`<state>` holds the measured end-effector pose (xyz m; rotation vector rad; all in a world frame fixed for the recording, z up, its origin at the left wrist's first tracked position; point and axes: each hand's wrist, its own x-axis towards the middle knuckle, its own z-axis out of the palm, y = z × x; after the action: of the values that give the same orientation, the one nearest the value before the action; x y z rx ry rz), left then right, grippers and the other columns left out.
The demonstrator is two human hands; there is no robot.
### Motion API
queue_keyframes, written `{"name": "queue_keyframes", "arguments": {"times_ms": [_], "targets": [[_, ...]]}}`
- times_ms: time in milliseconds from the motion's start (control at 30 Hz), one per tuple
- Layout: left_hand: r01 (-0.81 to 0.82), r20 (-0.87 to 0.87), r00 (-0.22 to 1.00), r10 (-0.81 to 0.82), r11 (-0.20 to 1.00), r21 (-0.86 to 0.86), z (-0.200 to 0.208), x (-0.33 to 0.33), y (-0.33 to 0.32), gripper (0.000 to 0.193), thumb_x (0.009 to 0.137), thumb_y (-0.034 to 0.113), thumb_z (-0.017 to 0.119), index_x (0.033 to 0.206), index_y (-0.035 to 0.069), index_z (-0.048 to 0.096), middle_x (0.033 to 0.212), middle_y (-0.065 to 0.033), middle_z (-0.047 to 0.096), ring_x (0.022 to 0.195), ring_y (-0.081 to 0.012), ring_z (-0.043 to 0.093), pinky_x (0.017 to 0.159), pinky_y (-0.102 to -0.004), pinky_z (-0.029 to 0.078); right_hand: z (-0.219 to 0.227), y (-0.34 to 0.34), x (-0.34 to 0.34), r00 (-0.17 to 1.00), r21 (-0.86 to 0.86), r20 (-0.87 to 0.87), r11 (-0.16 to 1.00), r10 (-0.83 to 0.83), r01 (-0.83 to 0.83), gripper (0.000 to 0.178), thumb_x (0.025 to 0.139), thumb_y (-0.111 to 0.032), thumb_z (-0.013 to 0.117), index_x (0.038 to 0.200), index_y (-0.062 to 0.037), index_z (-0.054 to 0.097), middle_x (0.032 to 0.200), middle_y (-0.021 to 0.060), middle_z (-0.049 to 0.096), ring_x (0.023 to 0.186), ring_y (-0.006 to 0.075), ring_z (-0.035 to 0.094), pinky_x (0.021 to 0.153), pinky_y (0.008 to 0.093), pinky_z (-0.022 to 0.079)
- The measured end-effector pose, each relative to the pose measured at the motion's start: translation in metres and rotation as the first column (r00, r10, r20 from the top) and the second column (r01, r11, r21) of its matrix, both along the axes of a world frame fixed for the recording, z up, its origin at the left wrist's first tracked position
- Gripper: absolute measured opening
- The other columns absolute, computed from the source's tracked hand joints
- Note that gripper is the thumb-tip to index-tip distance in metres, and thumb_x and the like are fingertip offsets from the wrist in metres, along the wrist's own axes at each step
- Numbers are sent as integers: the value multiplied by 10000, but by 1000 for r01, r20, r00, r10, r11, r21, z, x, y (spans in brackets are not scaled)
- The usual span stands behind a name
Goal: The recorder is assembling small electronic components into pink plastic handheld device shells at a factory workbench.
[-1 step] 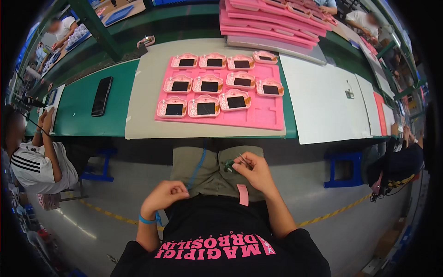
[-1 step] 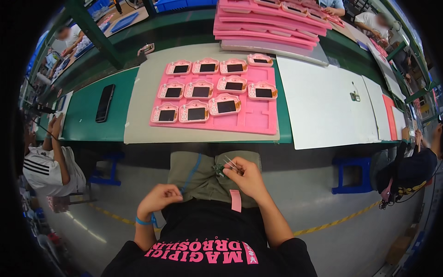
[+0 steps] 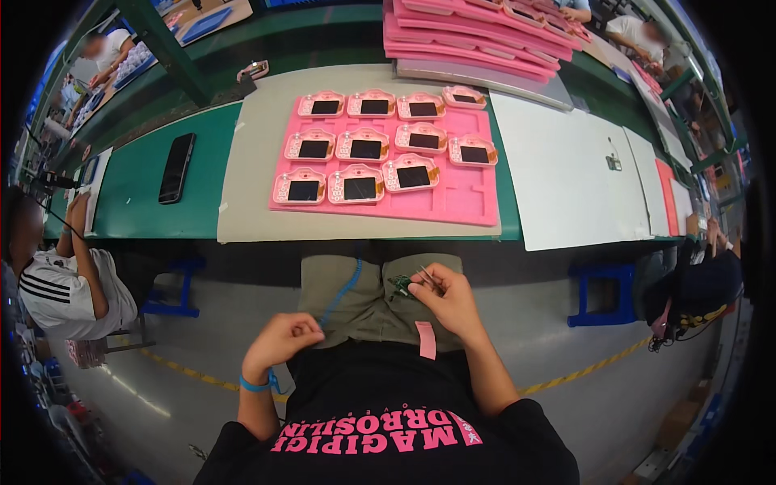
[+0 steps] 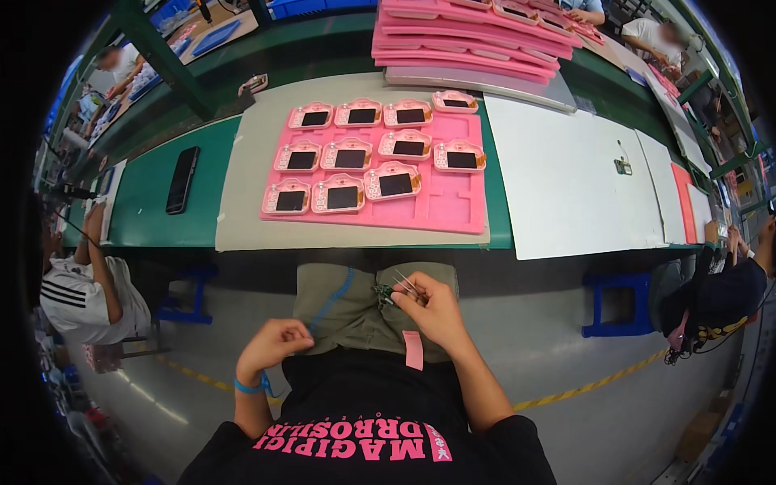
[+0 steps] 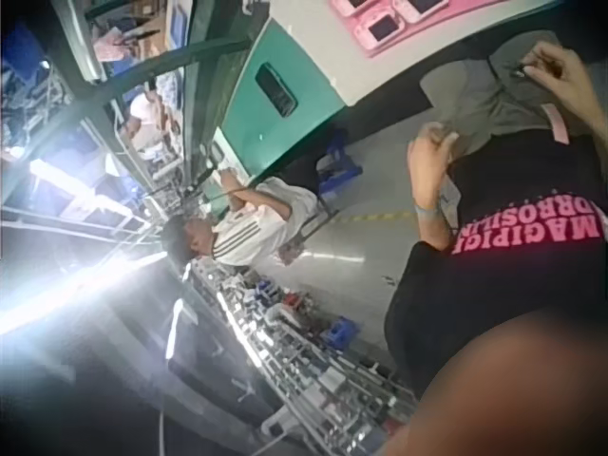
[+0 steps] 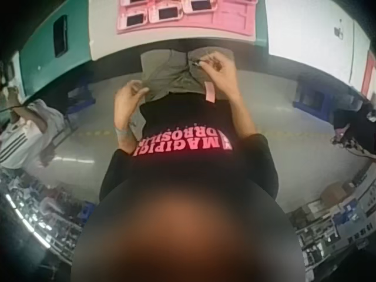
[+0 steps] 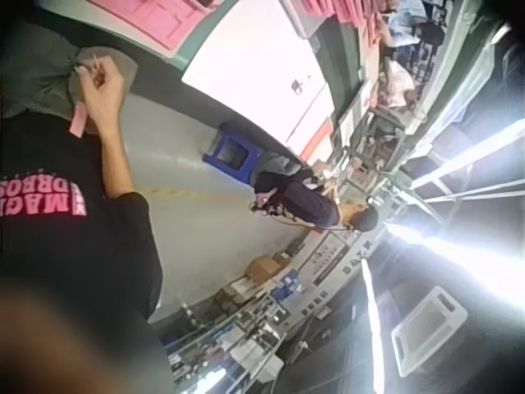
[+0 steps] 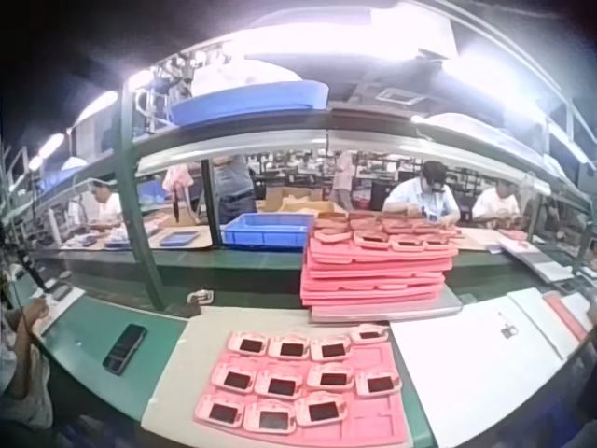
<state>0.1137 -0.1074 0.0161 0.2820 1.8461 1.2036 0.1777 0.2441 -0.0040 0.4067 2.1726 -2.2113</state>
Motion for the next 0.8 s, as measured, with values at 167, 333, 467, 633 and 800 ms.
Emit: {"name": "queue_keyframes", "arguments": {"times_ms": [167, 333, 467, 633, 800], "targets": [[-388, -241, 903, 355, 916, -103, 70, 9, 32, 179, 1055, 143, 698, 1164, 21, 771, 771, -20, 692, 645, -100, 571, 579, -236, 462, 37, -17, 10, 930, 335, -366, 937, 36, 96, 184, 858, 0, 804, 1033, -58, 795, 770, -9, 674, 596, 92, 485, 560, 236, 379], [-583, 633, 704, 323, 772, 255, 38, 8, 92, 318, 1113, 140, 558, 1347, -23, 699, 997, -115, 739, 827, -140, 669, 627, -278, 573, 34, -46, -5, 716, 449, -625, 894, 311, 3, 287, 824, -6, 798, 1106, -62, 794, 827, 2, 707, 603, 170, 572, 560, 284, 449], [-520, 537, 791, 294, 784, 338, 11, 4, 100, 332, 1100, 102, 532, 1366, -53, 656, 1132, -144, 725, 948, -160, 688, 629, -266, 566, 31, -46, -6, 860, 495, -367, 857, 355, -143, 299, 836, 6, 802, 1131, -41, 796, 859, 13, 700, 601, 165, 566, 559, 231, 392], [-581, 305, 814, 495, 705, 406, -2, -6, 106, 273, 1074, 83, 534, 1270, -51, 668, 1017, -153, 733, 825, -171, 704, 602, -246, 543, 60, -39, -15, 856, 521, -339, 835, 390, -175, 306, 872, -5, 757, 1176, -26, 772, 998, 46, 692, 752, 172, 621, 665, 238, 440], [-580, 389, 814, 432, 548, 603, 38, -38, 114, 160, 1007, 30, 584, 1115, -39, 680, 853, -128, 716, 650, -160, 649, 571, -231, 496, 91, -9, -31, 949, 8, -212, 972, 233, -236, 260, 940, 1, 671, 1183, -11, 765, 1060, 92, 670, 867, 195, 625, 762, 275, 470]]}}
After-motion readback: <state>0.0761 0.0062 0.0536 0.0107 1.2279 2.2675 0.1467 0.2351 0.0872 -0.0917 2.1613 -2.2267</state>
